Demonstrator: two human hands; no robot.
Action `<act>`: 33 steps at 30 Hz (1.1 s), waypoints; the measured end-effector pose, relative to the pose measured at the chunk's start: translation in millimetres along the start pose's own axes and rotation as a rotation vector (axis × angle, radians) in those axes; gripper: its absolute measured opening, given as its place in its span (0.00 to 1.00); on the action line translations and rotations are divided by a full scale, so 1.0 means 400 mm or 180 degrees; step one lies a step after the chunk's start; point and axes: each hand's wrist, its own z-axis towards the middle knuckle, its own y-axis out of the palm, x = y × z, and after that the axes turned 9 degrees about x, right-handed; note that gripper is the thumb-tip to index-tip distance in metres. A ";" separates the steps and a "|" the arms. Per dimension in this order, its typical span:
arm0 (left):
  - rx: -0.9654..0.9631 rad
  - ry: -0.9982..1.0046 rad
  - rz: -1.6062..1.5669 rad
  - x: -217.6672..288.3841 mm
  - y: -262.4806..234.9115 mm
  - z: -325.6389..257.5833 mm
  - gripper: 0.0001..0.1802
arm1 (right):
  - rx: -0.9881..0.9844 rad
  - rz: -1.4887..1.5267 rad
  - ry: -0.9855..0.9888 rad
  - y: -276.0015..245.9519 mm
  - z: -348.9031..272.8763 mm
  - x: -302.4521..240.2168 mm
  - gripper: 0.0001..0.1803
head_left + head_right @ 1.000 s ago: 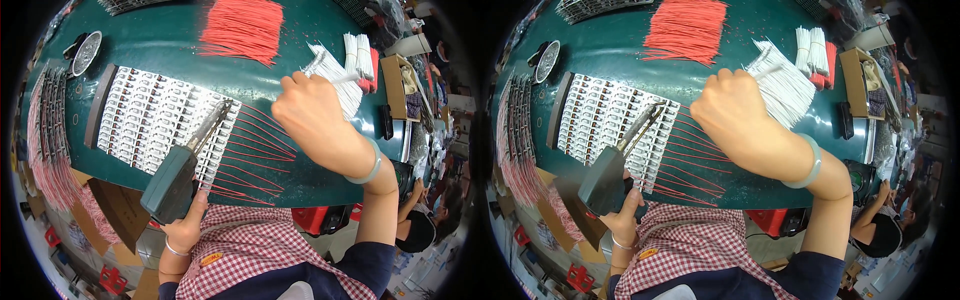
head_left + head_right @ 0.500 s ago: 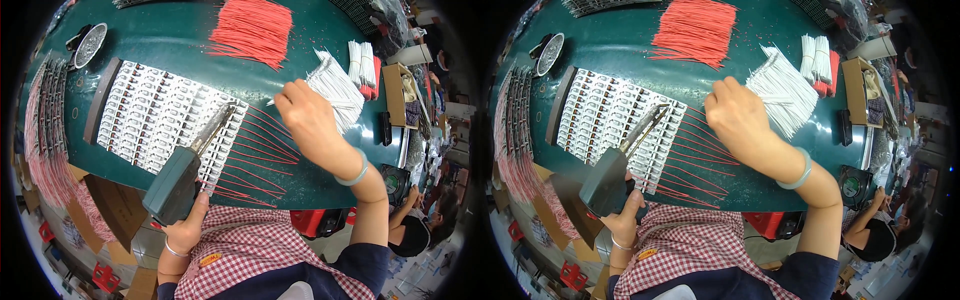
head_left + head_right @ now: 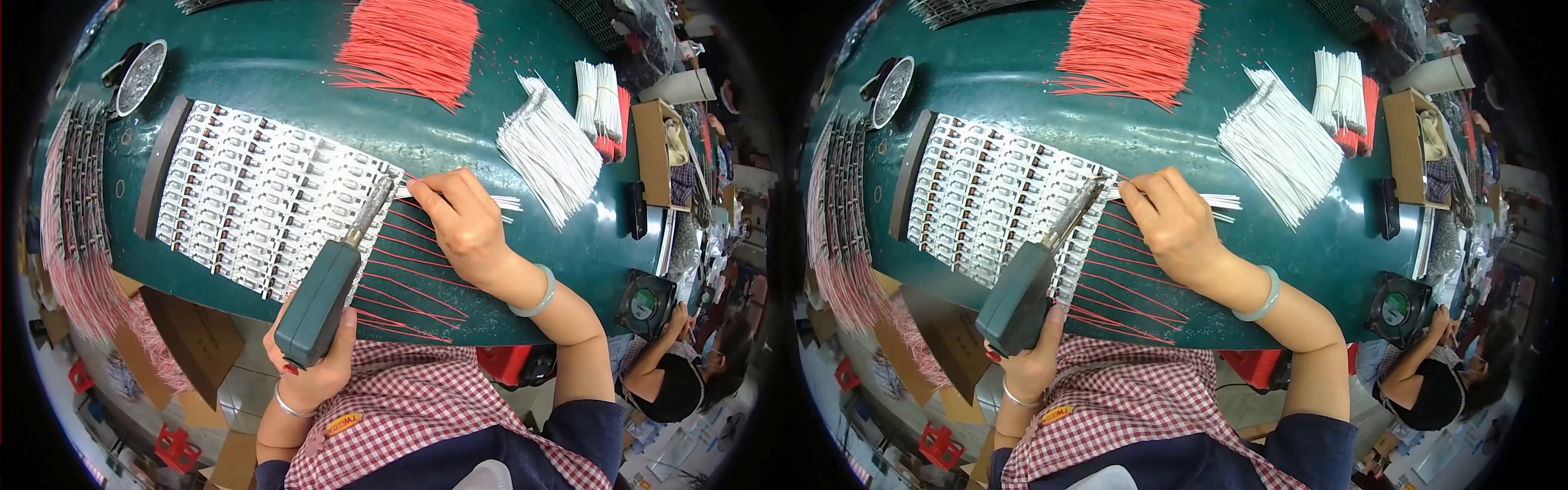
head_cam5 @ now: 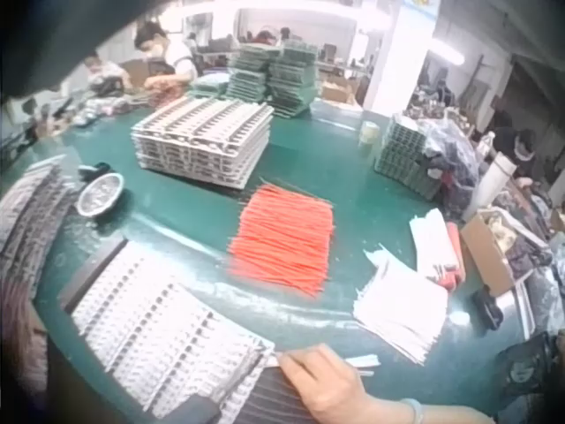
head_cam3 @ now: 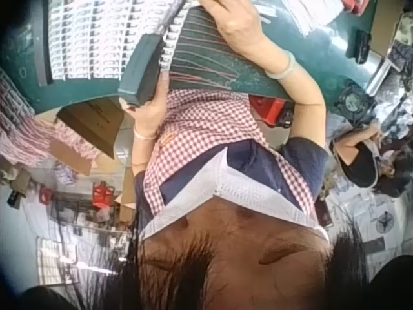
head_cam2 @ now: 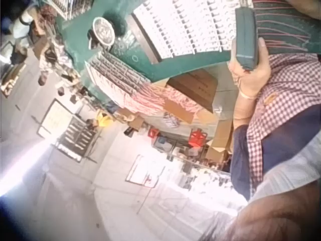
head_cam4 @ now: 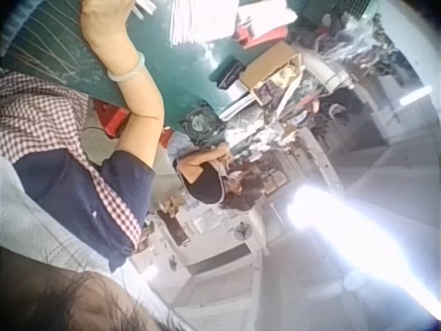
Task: The person assembles small electronic components onto a grid panel using a heat tool.
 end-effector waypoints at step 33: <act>-0.0126 0.0144 0.0262 -0.033 -0.023 -0.051 0.14 | 0.0064 -0.0089 -0.0037 0.002 0.004 -0.015 0.18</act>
